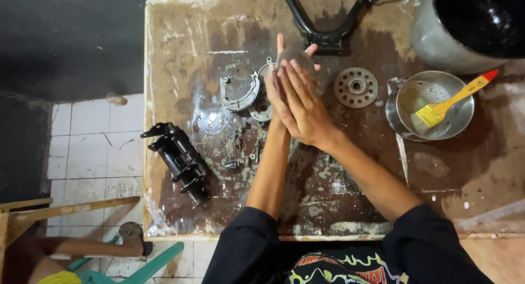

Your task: The person scrubs several small metal mechanical parts, including gears and a circular component, using a sanding block and a brush. They repeatedly dip the brush into a container of liquid to clean the parts on a workbench.

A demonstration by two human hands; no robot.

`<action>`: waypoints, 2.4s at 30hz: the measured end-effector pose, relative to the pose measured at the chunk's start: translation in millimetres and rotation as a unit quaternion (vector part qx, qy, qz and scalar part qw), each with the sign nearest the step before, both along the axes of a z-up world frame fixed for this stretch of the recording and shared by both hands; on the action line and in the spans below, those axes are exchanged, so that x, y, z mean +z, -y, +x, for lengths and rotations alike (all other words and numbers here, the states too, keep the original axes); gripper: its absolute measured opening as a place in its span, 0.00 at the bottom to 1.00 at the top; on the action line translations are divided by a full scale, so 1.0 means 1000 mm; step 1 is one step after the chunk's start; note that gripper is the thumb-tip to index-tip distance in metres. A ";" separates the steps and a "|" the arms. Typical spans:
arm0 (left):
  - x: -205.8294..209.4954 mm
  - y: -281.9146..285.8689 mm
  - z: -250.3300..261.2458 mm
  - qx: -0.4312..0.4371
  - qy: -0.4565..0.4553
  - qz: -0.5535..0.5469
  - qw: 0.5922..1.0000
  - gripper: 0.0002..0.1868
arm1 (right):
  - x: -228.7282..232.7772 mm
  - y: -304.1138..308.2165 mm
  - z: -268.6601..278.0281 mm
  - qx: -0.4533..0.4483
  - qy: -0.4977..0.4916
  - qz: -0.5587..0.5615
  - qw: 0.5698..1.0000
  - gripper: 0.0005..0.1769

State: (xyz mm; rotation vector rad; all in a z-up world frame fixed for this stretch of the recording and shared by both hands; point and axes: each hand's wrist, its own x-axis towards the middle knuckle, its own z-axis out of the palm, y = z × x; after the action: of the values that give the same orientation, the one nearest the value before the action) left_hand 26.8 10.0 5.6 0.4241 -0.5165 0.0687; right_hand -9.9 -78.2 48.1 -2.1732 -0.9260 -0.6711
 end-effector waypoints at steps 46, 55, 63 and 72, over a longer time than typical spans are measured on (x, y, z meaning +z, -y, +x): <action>0.056 -0.010 -0.033 0.006 -0.094 0.072 0.993 0.37 | 0.039 0.042 0.004 -0.189 -0.027 -0.098 0.977 0.31; 0.050 -0.003 -0.038 -0.038 -0.111 0.111 0.987 0.43 | 0.017 0.018 -0.002 -0.030 0.022 -0.082 0.996 0.30; 0.049 -0.011 -0.034 -0.069 -0.070 0.055 0.994 0.43 | 0.013 0.021 0.006 0.025 0.033 -0.042 0.998 0.31; 0.024 -0.008 -0.021 -0.148 -0.072 -0.050 0.985 0.34 | 0.016 0.019 -0.001 0.036 0.012 -0.049 0.998 0.29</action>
State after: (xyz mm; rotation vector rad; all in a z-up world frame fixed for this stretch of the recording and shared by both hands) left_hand 5.8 17.7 29.1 0.2477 -0.4271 -0.2199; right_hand -11.0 -97.1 63.8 -2.2099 -1.0661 -0.6298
